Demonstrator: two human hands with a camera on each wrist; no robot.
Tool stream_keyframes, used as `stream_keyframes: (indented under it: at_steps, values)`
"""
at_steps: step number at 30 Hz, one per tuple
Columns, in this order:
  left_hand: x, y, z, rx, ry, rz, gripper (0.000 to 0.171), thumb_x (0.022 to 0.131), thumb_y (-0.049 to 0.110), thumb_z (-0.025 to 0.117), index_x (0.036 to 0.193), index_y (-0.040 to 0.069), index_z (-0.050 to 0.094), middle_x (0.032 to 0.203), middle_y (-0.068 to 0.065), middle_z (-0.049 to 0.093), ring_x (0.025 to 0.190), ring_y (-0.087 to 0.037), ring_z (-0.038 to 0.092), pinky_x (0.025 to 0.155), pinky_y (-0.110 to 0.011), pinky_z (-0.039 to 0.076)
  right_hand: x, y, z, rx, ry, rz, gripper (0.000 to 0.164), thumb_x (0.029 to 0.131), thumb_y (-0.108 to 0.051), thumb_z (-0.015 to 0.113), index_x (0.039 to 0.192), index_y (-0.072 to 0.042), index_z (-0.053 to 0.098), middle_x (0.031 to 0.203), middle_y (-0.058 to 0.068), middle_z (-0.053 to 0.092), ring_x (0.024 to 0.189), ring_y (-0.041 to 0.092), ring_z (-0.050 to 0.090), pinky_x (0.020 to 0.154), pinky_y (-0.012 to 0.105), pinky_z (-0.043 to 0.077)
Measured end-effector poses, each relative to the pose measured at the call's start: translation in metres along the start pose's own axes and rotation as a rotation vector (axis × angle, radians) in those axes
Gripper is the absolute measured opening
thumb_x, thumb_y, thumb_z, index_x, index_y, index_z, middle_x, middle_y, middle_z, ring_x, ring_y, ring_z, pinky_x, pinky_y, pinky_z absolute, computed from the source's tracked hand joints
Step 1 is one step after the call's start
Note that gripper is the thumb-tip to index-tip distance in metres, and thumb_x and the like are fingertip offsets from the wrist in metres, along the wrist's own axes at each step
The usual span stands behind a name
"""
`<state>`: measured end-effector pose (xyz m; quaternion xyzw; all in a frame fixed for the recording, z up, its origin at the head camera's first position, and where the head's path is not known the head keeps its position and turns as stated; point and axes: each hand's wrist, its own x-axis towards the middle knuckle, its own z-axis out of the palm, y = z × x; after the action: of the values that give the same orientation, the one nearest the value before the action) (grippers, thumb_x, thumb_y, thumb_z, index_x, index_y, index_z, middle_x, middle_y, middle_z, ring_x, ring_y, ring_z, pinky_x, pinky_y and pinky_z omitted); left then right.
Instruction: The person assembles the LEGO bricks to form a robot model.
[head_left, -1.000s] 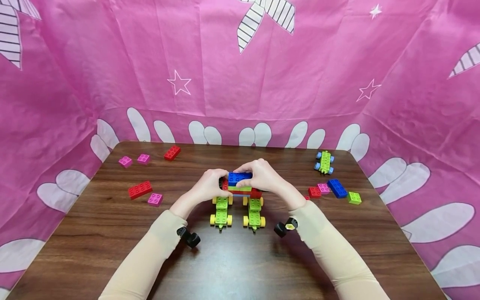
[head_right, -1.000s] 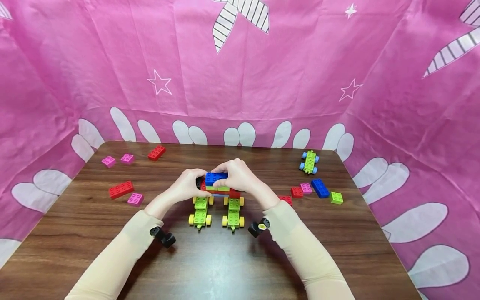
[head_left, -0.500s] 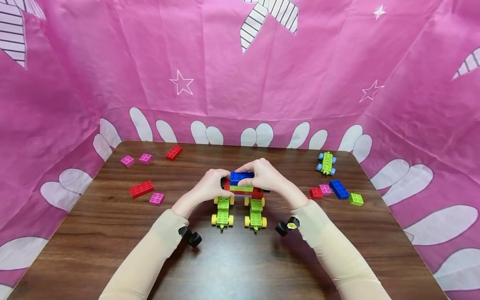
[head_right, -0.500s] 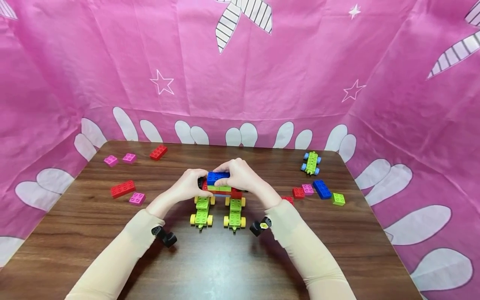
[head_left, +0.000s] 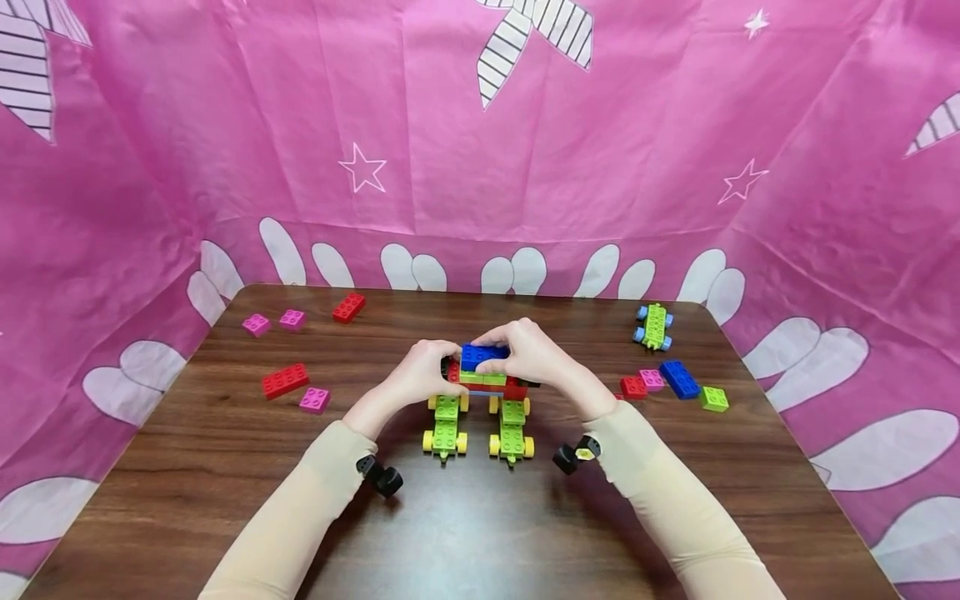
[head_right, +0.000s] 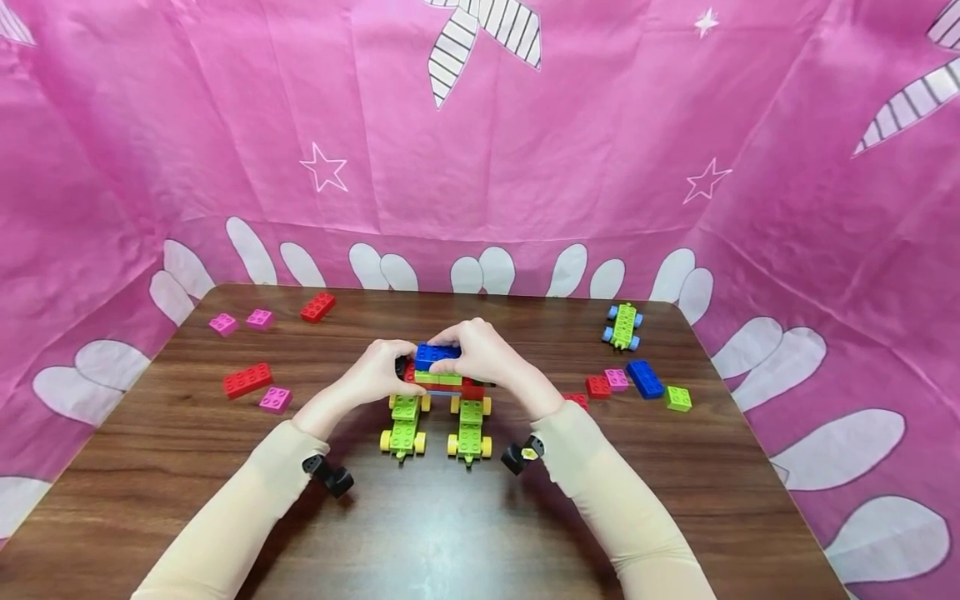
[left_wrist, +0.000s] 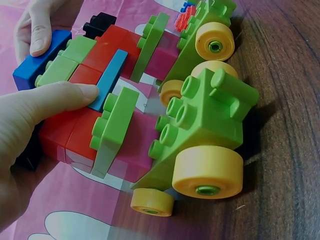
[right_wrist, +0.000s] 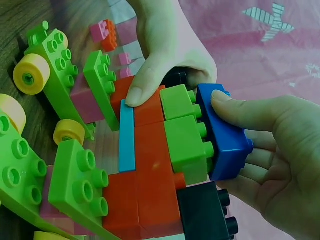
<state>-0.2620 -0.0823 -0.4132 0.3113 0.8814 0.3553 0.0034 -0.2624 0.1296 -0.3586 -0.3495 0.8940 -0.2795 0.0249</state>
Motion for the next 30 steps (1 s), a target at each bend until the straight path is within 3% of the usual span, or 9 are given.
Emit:
stream_keyframes:
  at_steps: [9, 20, 30]
  values:
    - [-0.0008, 0.0009, -0.0014, -0.002, -0.003, -0.002, 0.037, 0.070, 0.019, 0.087, 0.096, 0.003, 0.067, 0.085, -0.004, 0.067, 0.071, -0.013, 0.053, 0.063, -0.023, 0.047, 0.0012, 0.0013, 0.0030, -0.022, -0.003, -0.023, 0.039, 0.080, -0.028, 0.079, 0.111, -0.006, 0.073, 0.101, 0.008, 0.074, 0.084, 0.015, 0.068, 0.074, 0.029, 0.056]
    - [0.0008, 0.0011, -0.0011, -0.010, -0.010, -0.006, 0.037, 0.070, 0.017, 0.087, 0.097, 0.002, 0.067, 0.086, -0.005, 0.068, 0.073, -0.015, 0.053, 0.066, -0.024, 0.048, -0.0019, 0.0031, 0.0089, -0.010, 0.044, 0.025, 0.037, 0.076, -0.022, 0.082, 0.108, -0.006, 0.073, 0.100, 0.007, 0.074, 0.086, 0.018, 0.070, 0.075, 0.030, 0.057]
    - [0.0015, 0.0026, -0.0015, -0.010, -0.024, -0.029, 0.036, 0.070, 0.017, 0.087, 0.096, 0.002, 0.067, 0.086, -0.005, 0.068, 0.074, -0.015, 0.055, 0.067, -0.024, 0.050, -0.0010, 0.0030, 0.0069, 0.000, 0.029, 0.036, 0.037, 0.075, -0.024, 0.083, 0.107, -0.008, 0.073, 0.098, 0.006, 0.074, 0.086, 0.017, 0.069, 0.077, 0.031, 0.056]
